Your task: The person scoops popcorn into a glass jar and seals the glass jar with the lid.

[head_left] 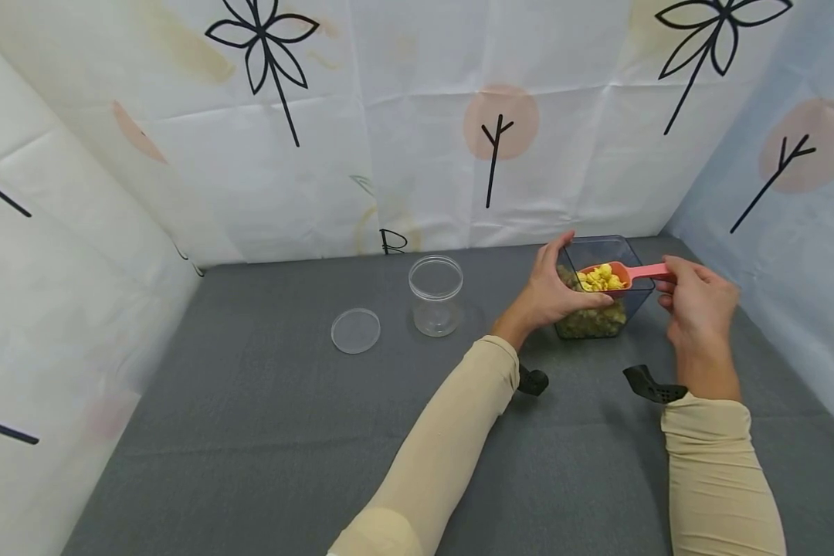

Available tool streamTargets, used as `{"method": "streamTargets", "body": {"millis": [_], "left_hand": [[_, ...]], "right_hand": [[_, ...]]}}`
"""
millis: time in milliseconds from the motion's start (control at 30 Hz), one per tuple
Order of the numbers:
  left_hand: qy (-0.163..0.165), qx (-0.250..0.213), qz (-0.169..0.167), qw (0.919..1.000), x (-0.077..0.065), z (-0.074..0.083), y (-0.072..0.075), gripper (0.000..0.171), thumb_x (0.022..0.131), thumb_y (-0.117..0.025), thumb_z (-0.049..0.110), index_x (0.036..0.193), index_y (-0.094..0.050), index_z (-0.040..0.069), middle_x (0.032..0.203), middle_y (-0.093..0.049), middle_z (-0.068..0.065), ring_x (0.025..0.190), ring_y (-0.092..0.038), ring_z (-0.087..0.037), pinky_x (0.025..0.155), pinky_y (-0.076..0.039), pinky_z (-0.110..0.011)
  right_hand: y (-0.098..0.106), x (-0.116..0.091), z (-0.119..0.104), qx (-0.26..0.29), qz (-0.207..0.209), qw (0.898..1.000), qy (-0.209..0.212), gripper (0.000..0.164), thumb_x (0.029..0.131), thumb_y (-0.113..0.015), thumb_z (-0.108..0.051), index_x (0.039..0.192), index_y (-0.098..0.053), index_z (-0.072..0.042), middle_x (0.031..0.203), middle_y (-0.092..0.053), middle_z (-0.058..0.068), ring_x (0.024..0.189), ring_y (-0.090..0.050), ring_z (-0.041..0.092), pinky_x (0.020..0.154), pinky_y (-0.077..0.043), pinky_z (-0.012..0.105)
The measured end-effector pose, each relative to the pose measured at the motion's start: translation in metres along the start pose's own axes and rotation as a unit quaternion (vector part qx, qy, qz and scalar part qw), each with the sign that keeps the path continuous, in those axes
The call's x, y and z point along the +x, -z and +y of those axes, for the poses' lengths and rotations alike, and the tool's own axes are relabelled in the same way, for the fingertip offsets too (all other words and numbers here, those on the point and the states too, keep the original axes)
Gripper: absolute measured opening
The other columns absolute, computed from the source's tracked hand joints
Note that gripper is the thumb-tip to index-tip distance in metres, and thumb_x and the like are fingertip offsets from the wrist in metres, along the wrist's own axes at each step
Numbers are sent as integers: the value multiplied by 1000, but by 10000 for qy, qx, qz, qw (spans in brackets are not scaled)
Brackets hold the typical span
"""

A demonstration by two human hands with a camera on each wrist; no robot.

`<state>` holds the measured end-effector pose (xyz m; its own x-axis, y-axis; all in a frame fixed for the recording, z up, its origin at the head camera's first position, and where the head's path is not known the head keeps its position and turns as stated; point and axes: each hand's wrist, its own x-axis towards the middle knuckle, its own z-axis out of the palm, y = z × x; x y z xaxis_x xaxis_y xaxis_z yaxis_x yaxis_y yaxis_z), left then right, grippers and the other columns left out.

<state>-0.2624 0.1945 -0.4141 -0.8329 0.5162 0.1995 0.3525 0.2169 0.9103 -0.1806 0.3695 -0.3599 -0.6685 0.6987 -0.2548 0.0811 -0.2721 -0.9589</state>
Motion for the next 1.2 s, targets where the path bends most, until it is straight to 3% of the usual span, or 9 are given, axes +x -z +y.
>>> {"method": "streamTargets", "body": {"millis": [267, 567, 967, 1200], "left_hand": [[47, -37, -49, 10000, 0, 1, 0, 109, 79, -89, 37, 159, -16, 47, 164, -27, 10, 148, -36, -18, 116, -43, -40], [33, -12, -49, 10000, 0, 2, 0, 110, 78, -89, 37, 161, -16, 42, 163, -27, 10, 148, -36, -15, 115, -43, -39], [70, -173, -131, 9997, -1, 2, 2, 109, 80, -88, 38, 159, -13, 48, 163, -26, 11, 148, -36, -14, 115, -44, -41], [270, 142, -275, 9992, -2, 10, 8, 115, 77, -89, 40, 161, -12, 45, 166, -23, 8, 149, -36, -20, 113, -46, -43]], "right_hand": [[3, 4, 1, 376, 255, 9989, 102, 10, 95, -73, -30, 94, -78, -20, 79, -67, -8, 62, -57, 5, 50, -46, 14], [8, 6, -3, 1036, 373, 9939, -38, 11, 95, -73, -24, 87, -76, -16, 79, -67, -5, 58, -54, 9, 46, -45, 16], [10, 4, -7, 1462, 330, 9887, 47, 9, 92, -77, -22, 96, -76, -14, 77, -71, -3, 55, -58, 9, 46, -45, 17], [11, 0, -9, 1484, 297, 9885, -52, 14, 93, -77, -27, 99, -76, -14, 79, -75, -4, 54, -66, 11, 47, -47, 18]]}}
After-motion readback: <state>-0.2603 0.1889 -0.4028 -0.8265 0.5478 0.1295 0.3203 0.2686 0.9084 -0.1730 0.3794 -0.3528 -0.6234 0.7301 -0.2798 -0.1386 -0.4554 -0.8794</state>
